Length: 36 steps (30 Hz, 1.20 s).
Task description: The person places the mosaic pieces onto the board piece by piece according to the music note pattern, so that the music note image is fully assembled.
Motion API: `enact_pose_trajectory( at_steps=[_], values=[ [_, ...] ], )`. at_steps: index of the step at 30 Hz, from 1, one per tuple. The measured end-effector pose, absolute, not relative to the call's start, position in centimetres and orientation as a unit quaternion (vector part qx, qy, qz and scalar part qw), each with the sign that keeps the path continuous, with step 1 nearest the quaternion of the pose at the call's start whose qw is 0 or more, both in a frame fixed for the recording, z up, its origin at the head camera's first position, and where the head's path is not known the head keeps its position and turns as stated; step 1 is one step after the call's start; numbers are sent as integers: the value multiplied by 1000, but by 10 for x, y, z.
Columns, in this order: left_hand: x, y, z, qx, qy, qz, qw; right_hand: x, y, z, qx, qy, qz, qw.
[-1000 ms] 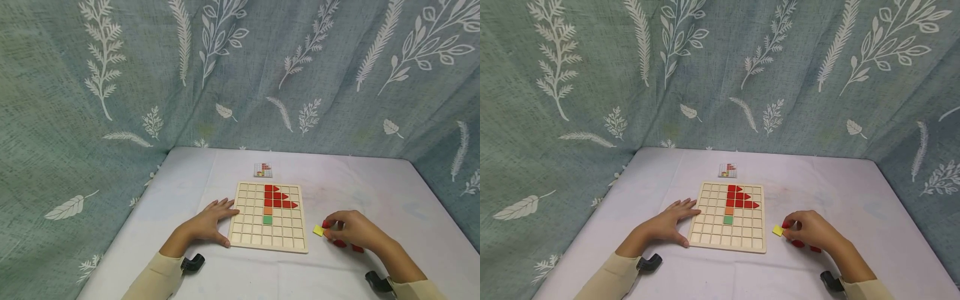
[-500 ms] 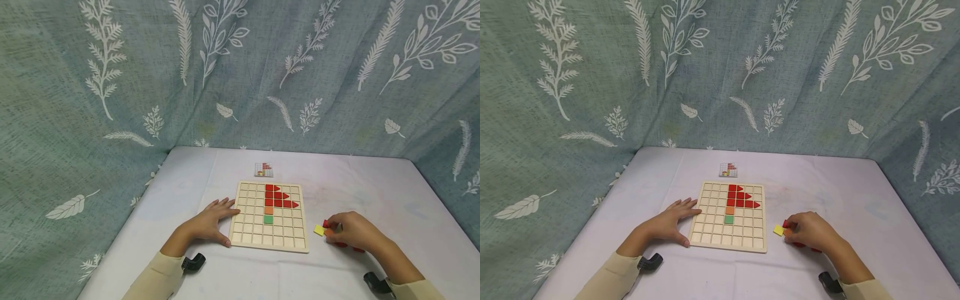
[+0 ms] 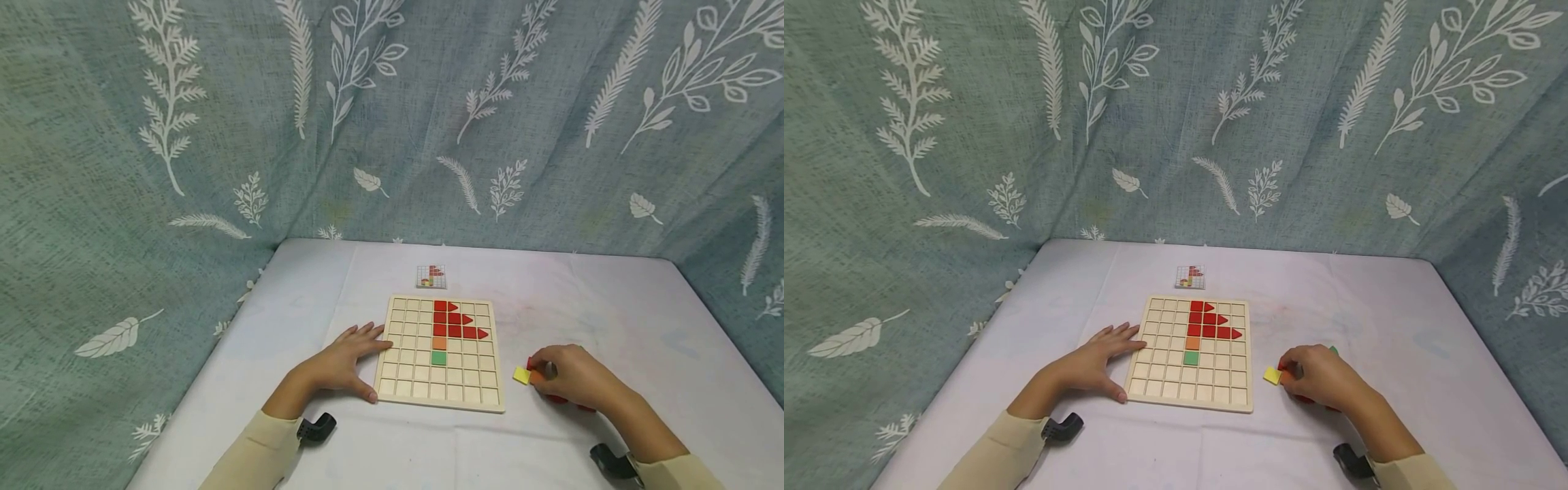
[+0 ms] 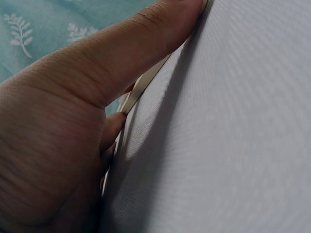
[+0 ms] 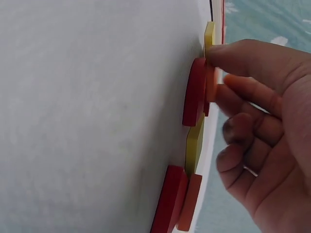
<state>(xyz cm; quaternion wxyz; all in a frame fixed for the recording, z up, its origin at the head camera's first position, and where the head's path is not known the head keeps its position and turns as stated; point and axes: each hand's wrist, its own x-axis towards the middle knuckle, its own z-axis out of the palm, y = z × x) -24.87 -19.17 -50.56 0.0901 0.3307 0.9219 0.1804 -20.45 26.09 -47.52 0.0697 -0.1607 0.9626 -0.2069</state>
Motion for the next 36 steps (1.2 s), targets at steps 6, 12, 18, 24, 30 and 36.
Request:
enact_pose_trajectory(
  at_steps=[6,12,18,24,30,36],
  values=[
    [-248,-192,-506,330,922,181,91,-205,255,-473,-191,958,-208,40],
    [-249,-191,-505,331,922,177,93,-205,247,-471,-233,947,-222,7],
    [-248,-191,-504,325,923,182,101,-206,238,-473,-282,929,-238,-18],
    [-249,-192,-505,328,923,177,96,-210,223,-472,-314,915,-254,-5],
    [-249,-192,-505,325,925,172,96,-214,207,-473,-350,897,-269,9],
    [-248,-191,-505,326,923,178,102,-216,190,-473,-379,887,-264,2]
  ],
)
